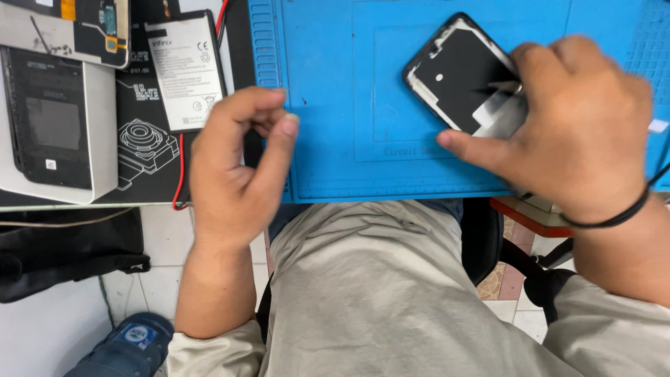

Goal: The person uses a blue electric screwdriver to remove screws from a disassembled smartphone frame on a blue mat. They then switch to a small metal tool to scrape adhesive residue from the frame's interior surfaces.

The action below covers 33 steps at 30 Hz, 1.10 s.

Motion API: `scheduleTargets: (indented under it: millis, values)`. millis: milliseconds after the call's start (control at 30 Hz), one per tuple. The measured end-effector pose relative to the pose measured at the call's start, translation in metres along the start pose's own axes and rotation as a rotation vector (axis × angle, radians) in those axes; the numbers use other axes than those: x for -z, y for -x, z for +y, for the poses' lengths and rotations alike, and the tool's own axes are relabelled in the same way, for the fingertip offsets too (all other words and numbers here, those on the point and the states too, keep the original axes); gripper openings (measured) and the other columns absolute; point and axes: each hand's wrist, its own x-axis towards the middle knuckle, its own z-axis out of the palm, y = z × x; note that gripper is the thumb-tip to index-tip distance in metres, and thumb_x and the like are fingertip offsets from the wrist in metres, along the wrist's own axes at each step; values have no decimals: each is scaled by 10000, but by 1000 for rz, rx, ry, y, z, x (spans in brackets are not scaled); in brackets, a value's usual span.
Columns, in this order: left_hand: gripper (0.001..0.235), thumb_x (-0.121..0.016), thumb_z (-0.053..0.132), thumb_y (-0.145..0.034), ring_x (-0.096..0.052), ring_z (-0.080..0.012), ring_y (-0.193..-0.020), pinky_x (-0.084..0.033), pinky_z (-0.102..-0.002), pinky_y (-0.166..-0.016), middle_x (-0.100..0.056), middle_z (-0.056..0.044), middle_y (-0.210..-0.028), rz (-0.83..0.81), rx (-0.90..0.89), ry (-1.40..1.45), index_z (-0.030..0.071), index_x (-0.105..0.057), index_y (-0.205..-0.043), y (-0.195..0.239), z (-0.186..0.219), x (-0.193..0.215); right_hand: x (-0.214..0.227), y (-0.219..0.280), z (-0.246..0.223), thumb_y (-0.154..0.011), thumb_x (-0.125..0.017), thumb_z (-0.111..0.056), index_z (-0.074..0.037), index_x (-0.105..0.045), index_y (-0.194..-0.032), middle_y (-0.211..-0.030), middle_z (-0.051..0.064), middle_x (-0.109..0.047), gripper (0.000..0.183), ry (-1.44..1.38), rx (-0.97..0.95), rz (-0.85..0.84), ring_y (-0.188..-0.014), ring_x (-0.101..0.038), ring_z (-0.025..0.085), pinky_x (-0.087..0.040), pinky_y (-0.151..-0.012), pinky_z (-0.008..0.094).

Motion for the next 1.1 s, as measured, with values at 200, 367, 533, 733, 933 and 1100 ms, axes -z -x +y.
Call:
scheduleTargets:
  millis: [200,367,533,733,933,1100]
  values:
    - [205,-628,-5,-1105,-654,-119,-975,-547,-267,-883,-671,-55,-1068,-93,-38,108,50,-589,-1298,-8,-4,-28,-10,20,-9,-691,-955,-592,2,-720,-1037,-790,106,-600,727,13,-163,62,-617,-606,256,-467,-493,361]
    - [124,-599,23,-1208,-515,-73,-766,-433,-232,-720,-614,-21,-899,-78,218,794,41,-552,-1321,-10,-18,-30,-10,24,-13,-523,-914,-650,15,-732,-1103,-771,135,-609,901,0,-211,9,-632,-625,296,-496,-520,384]
    - [303,-685,37,-1146,-542,-78,-811,-440,-231,-770,-629,-20,-903,-2,223,722,62,-492,-1377,-14,-13,-29,8,13,-12,-740,-879,-465,29,-719,-1233,-948,148,-634,716,-100,-139,-22,-797,-642,307,-514,-621,397]
    - [704,-852,110,-875,-570,-211,-1143,-491,-320,-961,-668,-75,-1169,-126,13,6,83,-438,-1445,-23,22,-73,-1,-12,-1,-923,-713,-35,17,-707,-1224,-1072,164,-604,306,-612,3,32,-857,-618,291,-533,-730,404]
    - [1075,-922,238,-748,-514,-278,-1178,-320,-417,-1109,-660,-90,-1275,-62,-69,-227,49,-230,-1550,-37,34,-109,-28,-20,-9,-928,-805,-9,16,-664,-955,-850,129,-651,146,-535,-78,193,-752,-665,282,-512,-617,361]
    - [1168,-944,243,-812,-532,-216,-1243,-323,-393,-1187,-655,-48,-1362,-63,-58,-293,23,-137,-1628,-36,27,-116,-28,-27,-17,-932,-822,-48,-8,-659,-911,-827,122,-649,169,-439,-130,213,-710,-649,297,-499,-585,382]
